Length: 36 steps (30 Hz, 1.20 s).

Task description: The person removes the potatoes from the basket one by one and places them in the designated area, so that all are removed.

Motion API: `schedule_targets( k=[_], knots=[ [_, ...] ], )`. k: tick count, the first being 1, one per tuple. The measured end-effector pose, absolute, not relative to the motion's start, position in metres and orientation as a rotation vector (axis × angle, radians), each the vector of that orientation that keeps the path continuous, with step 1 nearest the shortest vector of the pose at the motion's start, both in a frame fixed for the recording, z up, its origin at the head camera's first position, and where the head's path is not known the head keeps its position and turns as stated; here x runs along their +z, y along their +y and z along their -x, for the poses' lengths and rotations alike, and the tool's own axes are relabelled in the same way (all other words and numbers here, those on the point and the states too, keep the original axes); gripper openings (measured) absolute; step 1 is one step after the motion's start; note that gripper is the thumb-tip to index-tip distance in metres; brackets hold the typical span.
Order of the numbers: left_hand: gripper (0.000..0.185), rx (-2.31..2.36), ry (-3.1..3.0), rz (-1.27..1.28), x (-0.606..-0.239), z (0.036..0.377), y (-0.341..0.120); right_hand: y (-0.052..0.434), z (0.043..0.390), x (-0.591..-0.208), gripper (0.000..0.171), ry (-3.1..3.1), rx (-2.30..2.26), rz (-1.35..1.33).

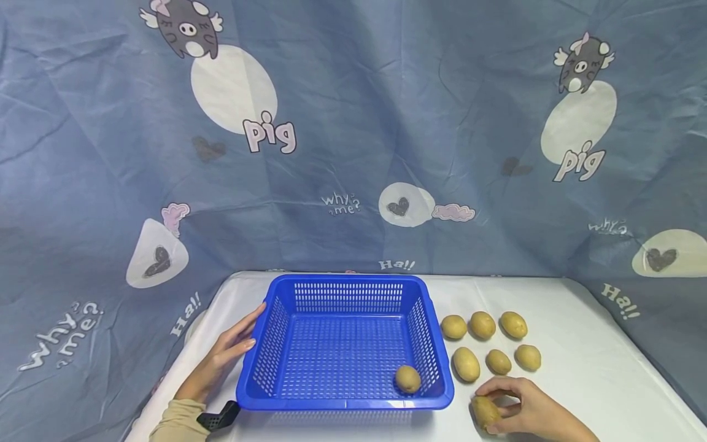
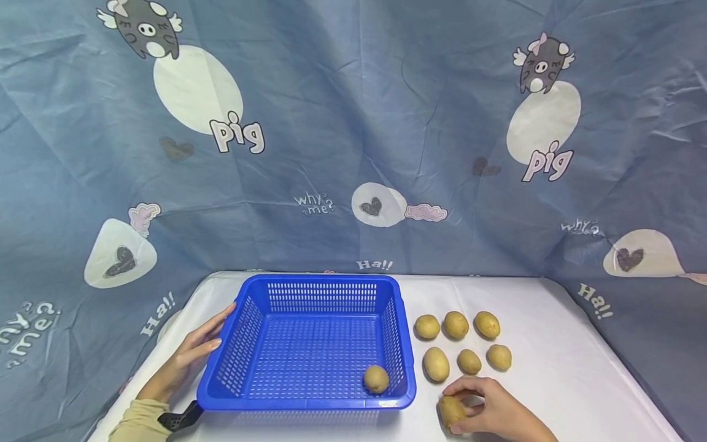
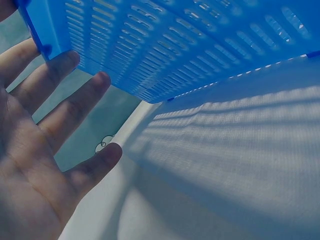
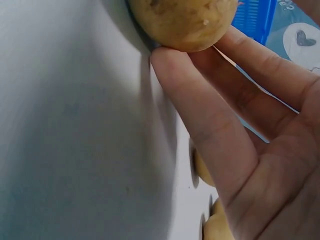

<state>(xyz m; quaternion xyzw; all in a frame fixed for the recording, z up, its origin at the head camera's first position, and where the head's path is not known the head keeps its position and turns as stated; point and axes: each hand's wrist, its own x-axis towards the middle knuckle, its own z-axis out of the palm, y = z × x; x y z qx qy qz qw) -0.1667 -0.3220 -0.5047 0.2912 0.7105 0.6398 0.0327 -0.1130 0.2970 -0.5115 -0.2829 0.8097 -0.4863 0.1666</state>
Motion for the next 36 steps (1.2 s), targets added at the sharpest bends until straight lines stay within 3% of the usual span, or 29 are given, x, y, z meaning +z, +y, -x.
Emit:
schedule_targets(
  k=[12, 22, 36],
  knots=[
    [0.063, 1.990, 2.155, -0.908, -0.505, 0.168, -0.321, 0.298, 0.111, -0.508, 0.040, 2.296, -1.423, 0.693],
    [0.063, 1.994, 2.146, -0.917, -0.506, 0.168, -0.321, 0.304, 0.111, -0.496, 0.041, 2.387, -1.483, 0.770],
    [0.063, 1.995, 2.163, -0.902, -0.506, 0.167, -0.321, 0.285, 0.125, -0.456, 0.042, 2.530, -1.515, 1.109]
  ],
)
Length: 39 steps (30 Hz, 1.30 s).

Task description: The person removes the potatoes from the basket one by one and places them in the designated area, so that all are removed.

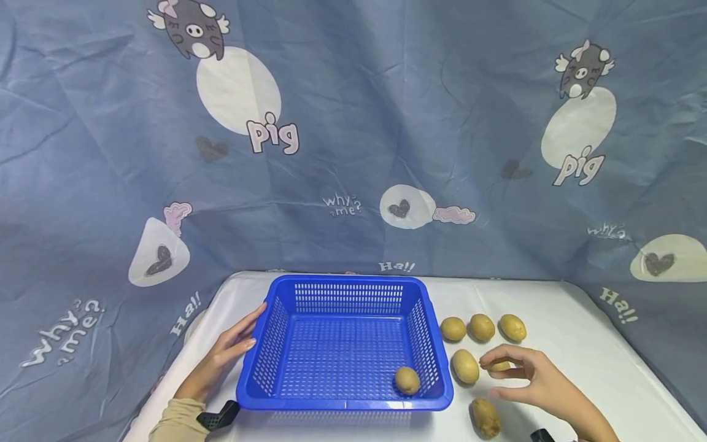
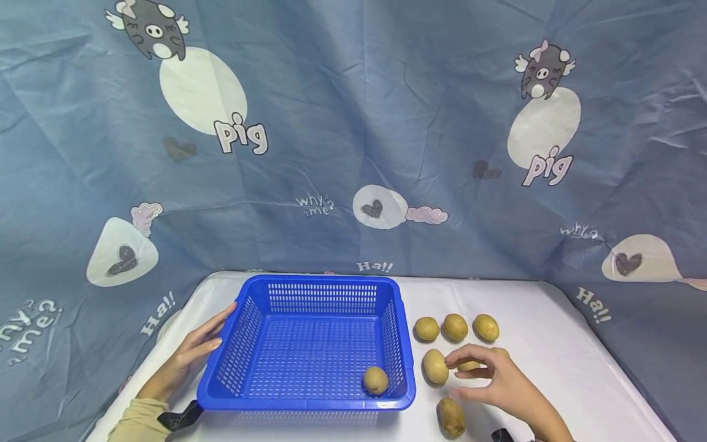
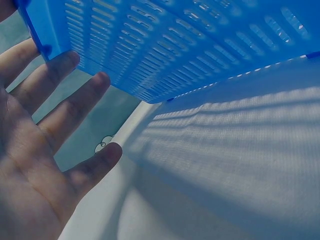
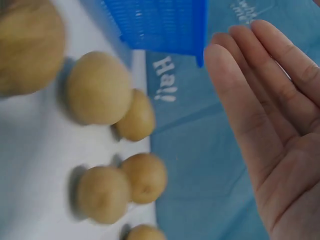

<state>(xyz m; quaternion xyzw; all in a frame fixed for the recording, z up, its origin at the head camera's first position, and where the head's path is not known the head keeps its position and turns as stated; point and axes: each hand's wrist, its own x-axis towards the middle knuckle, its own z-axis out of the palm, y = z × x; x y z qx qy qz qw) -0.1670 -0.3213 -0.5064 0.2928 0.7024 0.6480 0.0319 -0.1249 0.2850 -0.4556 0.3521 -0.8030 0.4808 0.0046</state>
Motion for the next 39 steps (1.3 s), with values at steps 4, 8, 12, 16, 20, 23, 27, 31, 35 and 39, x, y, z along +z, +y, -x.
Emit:
schedule_targets(
  k=[4, 8, 12, 16, 20, 23, 27, 31, 35, 39],
  knots=[
    [0.064, 1.985, 2.180, -0.889, -0.506, 0.166, -0.321, 0.275, 0.130, -0.440, 0.040, -2.556, 1.407, -1.069],
    [0.063, 1.996, 2.150, -0.871, -0.505, 0.165, -0.321, 0.262, 0.138, -0.427, 0.039, -2.572, 1.341, -1.123],
    [0.063, 2.000, 2.133, -0.868, -0.505, 0.165, -0.321, 0.247, 0.146, -0.415, 0.037, -2.590, 1.298, -1.185],
    [0.063, 1.994, 2.150, -0.887, -0.504, 0.166, -0.320, 0.233, 0.154, -0.404, 0.033, -2.688, 1.257, -1.160],
    [0.063, 1.990, 2.168, -0.881, -0.504, 0.166, -0.321, 0.220, 0.161, -0.395, 0.032, -2.723, 1.290, -1.263],
    [0.063, 1.995, 2.157, -0.867, -0.505, 0.166, -0.321, 0.210, 0.166, -0.390, 0.037, -2.766, 1.298, -1.329],
    [0.063, 2.001, 2.148, -0.865, -0.505, 0.166, -0.322, 0.196, 0.171, -0.384, 0.043, -2.897, 1.217, -1.341],
    [0.063, 1.999, 2.160, -0.880, -0.505, 0.167, -0.321, 0.183, 0.174, -0.377, 0.043, -3.039, 1.068, -1.346],
    [0.063, 2.000, 2.161, -0.895, -0.505, 0.167, -0.321, 0.169, 0.178, -0.373, 0.044, -3.112, 0.940, -1.433],
    [0.063, 2.003, 2.157, -0.898, -0.506, 0.167, -0.322, 0.154, 0.180, -0.371, 0.047, -3.143, 0.758, -1.538]
  ],
)
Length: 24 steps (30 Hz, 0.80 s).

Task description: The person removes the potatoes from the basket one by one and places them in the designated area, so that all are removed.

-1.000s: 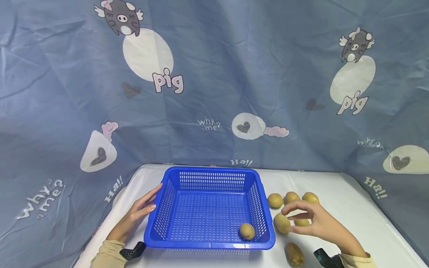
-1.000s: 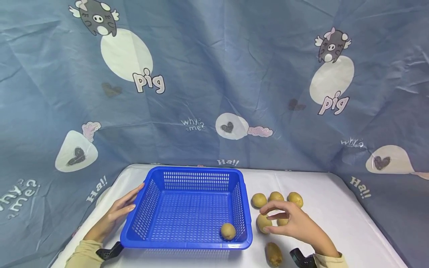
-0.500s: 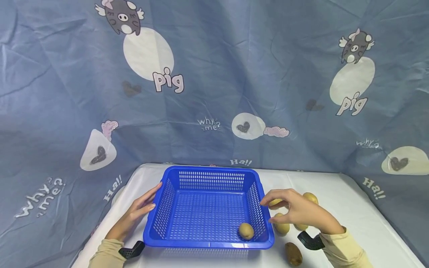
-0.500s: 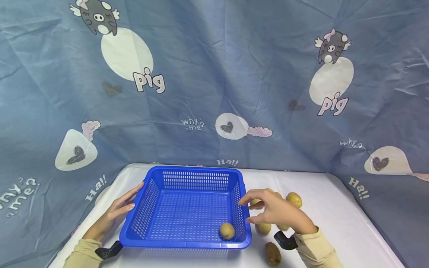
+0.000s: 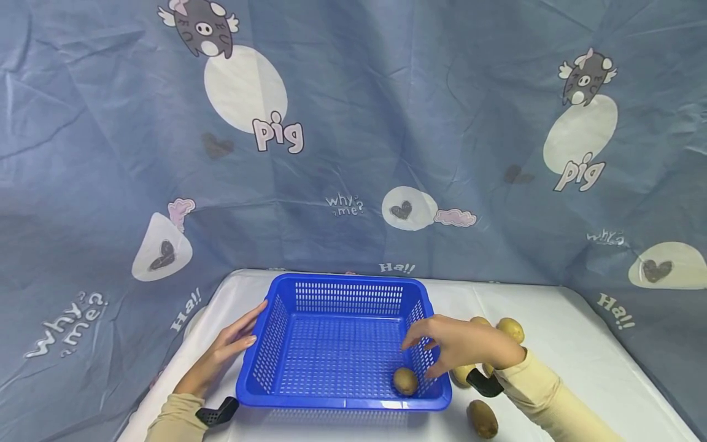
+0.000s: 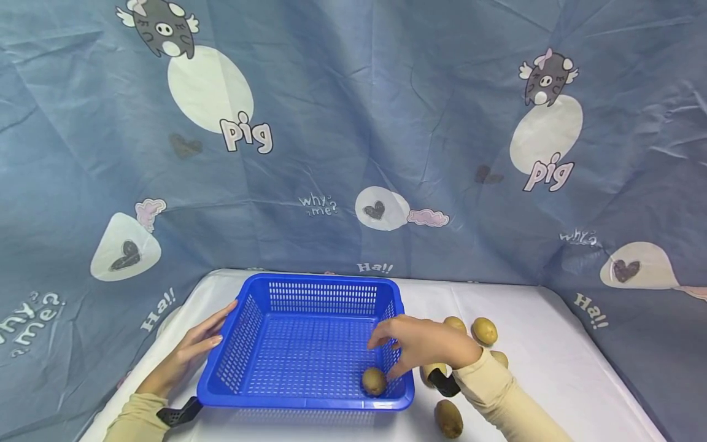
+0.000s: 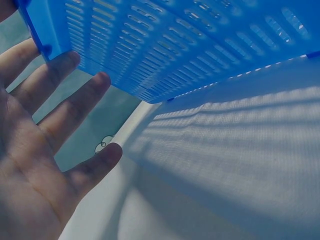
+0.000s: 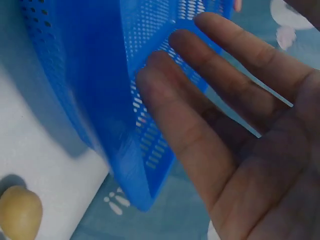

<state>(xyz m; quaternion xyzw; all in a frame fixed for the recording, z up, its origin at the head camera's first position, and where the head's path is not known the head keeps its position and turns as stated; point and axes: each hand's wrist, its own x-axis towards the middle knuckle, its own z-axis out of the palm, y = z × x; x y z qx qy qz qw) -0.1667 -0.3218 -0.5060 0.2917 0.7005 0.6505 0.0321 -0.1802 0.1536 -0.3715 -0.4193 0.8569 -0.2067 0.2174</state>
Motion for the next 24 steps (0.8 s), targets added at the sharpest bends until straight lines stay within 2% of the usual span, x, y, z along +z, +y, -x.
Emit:
schedule_targets(
  k=[8, 15, 24],
  knots=[
    [0.063, 1.992, 2.159, -0.876, -0.507, 0.167, -0.323, 0.128, 0.180, -0.372, 0.050, 2.383, -0.290, 1.166],
    [0.063, 1.993, 2.144, -0.871, -0.506, 0.167, -0.323, 0.108, 0.180, -0.378, 0.045, 2.369, -0.103, 1.075],
    [0.064, 1.984, 2.160, -0.850, -0.505, 0.166, -0.323, 0.094, 0.185, -0.384, 0.040, 2.318, -0.064, 1.059]
  ],
)
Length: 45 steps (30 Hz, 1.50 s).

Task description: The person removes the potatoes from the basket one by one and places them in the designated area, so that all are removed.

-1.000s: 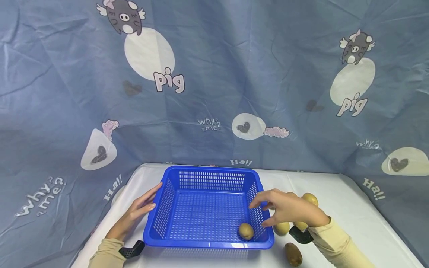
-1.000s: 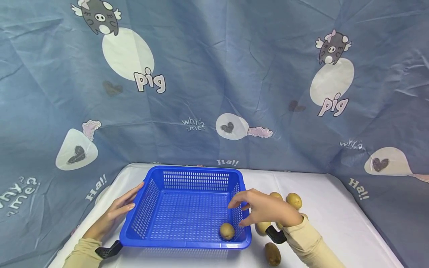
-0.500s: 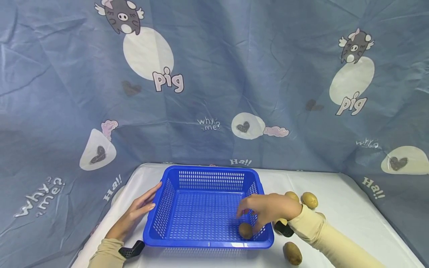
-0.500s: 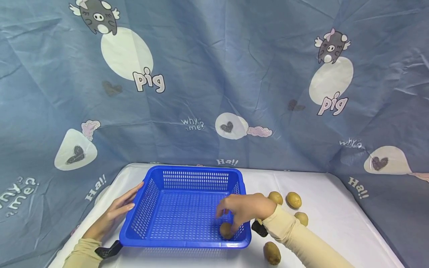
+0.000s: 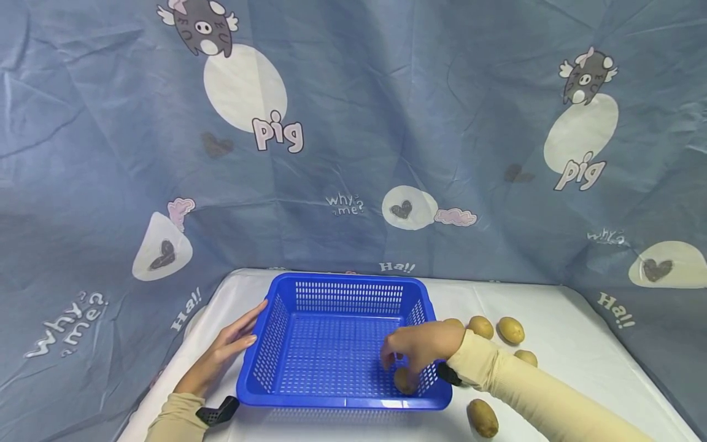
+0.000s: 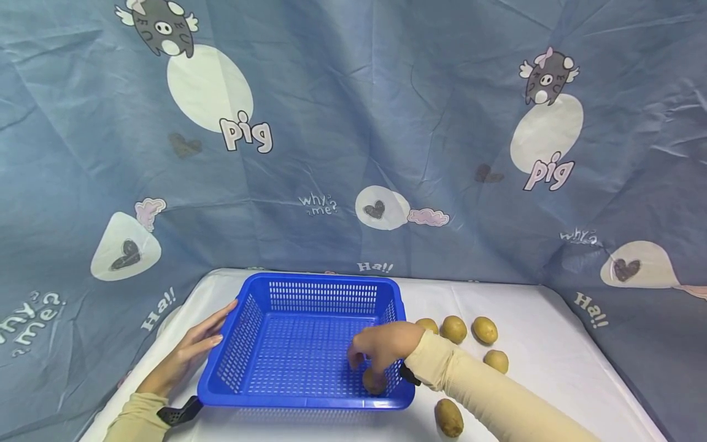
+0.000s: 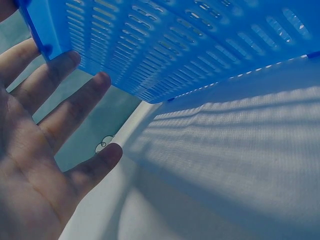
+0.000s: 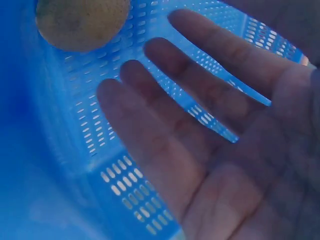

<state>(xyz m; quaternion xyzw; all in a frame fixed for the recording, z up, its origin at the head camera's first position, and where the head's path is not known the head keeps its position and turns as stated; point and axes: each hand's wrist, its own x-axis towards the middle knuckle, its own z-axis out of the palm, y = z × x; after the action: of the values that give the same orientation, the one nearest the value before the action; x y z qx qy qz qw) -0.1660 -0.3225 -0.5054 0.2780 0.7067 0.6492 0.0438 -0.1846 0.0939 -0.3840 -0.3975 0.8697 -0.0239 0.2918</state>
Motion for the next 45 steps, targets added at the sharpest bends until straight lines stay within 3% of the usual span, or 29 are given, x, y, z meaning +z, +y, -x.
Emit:
schedule_targets(
  k=[11, 24, 45],
  knots=[
    [0.064, 1.980, 2.204, -0.850, -0.503, 0.165, -0.320, 0.072, 0.186, -0.399, 0.021, 2.262, 0.202, 1.083],
    [0.063, 1.983, 2.192, -0.847, -0.503, 0.167, -0.319, 0.068, 0.185, -0.405, 0.027, 2.306, 0.182, 1.019],
    [0.064, 1.960, 2.230, -0.837, -0.506, 0.166, -0.322, 0.096, 0.194, -0.399, 0.037, 2.326, -0.460, 1.354]
  ],
)
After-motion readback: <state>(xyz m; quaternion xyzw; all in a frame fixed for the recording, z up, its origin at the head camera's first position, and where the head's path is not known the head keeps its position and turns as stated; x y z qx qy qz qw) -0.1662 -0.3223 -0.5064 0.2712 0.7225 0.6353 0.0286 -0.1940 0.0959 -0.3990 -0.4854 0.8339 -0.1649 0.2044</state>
